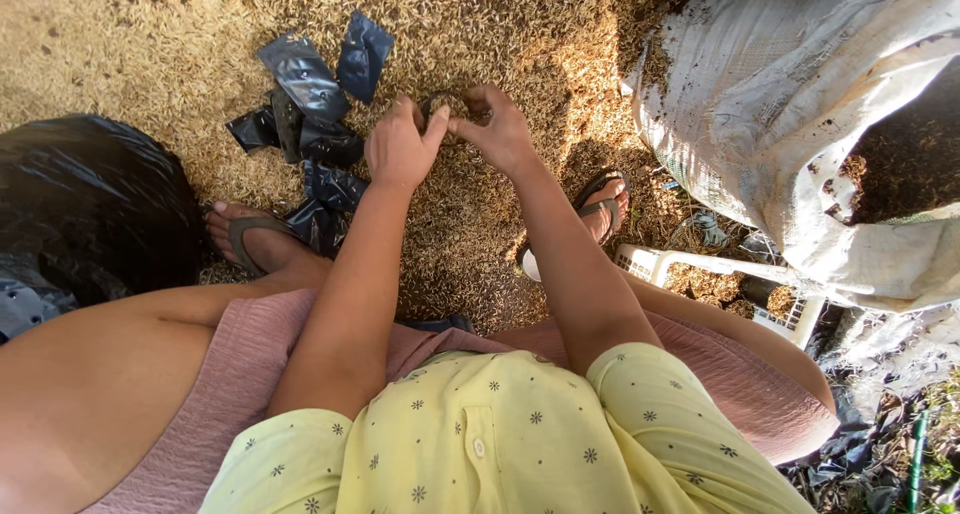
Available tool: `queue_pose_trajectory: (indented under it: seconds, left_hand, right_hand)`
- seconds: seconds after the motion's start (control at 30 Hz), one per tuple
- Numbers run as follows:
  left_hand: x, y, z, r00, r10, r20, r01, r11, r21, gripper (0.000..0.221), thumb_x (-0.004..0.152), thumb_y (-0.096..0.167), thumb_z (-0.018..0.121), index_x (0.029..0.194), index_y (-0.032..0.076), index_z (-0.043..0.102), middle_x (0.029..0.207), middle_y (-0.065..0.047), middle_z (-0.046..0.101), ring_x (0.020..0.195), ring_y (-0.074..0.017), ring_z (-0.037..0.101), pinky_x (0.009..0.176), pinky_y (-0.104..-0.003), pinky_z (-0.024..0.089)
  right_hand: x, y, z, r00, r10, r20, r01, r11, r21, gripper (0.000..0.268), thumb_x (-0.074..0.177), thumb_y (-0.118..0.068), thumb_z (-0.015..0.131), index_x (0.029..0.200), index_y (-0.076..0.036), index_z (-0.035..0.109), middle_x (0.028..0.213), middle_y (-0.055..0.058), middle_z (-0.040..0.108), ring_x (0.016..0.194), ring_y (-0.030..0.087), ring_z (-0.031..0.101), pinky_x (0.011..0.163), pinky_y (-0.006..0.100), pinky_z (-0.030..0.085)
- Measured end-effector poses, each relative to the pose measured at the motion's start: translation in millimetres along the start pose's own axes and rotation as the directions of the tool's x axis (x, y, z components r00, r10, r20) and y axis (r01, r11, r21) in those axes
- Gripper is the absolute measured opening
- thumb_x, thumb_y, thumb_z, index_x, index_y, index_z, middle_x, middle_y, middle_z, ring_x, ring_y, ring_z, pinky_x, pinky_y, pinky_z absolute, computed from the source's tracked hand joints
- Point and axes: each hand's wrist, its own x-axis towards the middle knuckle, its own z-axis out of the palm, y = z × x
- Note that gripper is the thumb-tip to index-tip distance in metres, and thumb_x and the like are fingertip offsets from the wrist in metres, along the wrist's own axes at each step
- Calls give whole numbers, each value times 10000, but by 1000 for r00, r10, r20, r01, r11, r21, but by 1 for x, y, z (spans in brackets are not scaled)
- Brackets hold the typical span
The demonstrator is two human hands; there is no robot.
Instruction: The person scoops granular material from a pile on the ground and packs it into small black plastic bags. They then tie the bags and place them into a white crate.
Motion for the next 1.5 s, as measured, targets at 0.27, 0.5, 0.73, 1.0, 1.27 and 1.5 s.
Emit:
queue_pose_trajectory:
  seconds: [0.27, 0.5, 0.73, 1.0, 1.27, 1.5]
  left_hand:
    - [24, -1, 9, 989, 121, 84, -130, 985, 110, 405, 963, 326, 662, 1340, 176, 648, 999, -144, 745, 855, -312, 729, 713, -460, 570]
    - [30, -3, 21, 968, 246, -48, -225, 937, 269, 269, 955, 273, 703, 1202, 173, 745, 898, -111, 758, 744, -262, 728, 628, -399, 574]
    - [23, 59, -46, 999, 29, 23, -23, 975, -223, 486, 1111, 424, 514, 1497, 128, 503, 759, -69, 657, 609, -148, 569, 555, -286, 485]
    - [-10, 55, -87, 930, 360, -76, -368, 905, -213, 406, 1124, 275, 590, 1436, 16, 564, 1073, -136, 728, 908, -189, 710, 810, -349, 540]
    - [-33, 9, -77, 926, 290, 242, -267, 956, -122, 381, 1143, 180, 565, 1425, -76, 547, 1118, -168, 722, 1006, -214, 715, 857, -340, 544]
    - [-47, -25, -75, 922, 257, 289, -214, 962, -172, 372, 1146, 168, 563, 1416, -88, 554, 1167, -170, 708, 1033, -224, 706, 868, -332, 543]
  right_hand:
    - [5, 15, 32, 986, -20, -164, -24, 965, -260, 329, 1014, -316, 592, 1242, -81, 632, 911, 120, 760, 677, 228, 723, 577, 382, 610]
    - [18, 34, 49, 921, -274, -278, 142, 899, -415, 210, 1031, -104, 557, 1167, -79, 716, 802, 112, 749, 550, 191, 676, 426, 360, 548]
    - [-1, -4, -72, 851, -411, -325, 257, 868, -424, 202, 1054, -128, 602, 936, -42, 742, 746, 143, 708, 554, 242, 662, 449, 370, 553]
    - [-205, 54, -334, 864, -217, -454, 14, 912, -409, 287, 1141, -294, 530, 1193, -75, 709, 848, 97, 776, 728, 163, 736, 650, 380, 590]
    - [-457, 196, -324, 673, 152, -724, -472, 842, -261, 353, 1187, -230, 545, 1015, -5, 756, 757, 140, 729, 549, 153, 647, 461, 353, 513]
    - [-463, 309, -200, 374, 630, -681, -523, 749, 406, 218, 1008, -205, 649, 1007, -18, 760, 758, 108, 750, 553, 163, 711, 484, 348, 566]
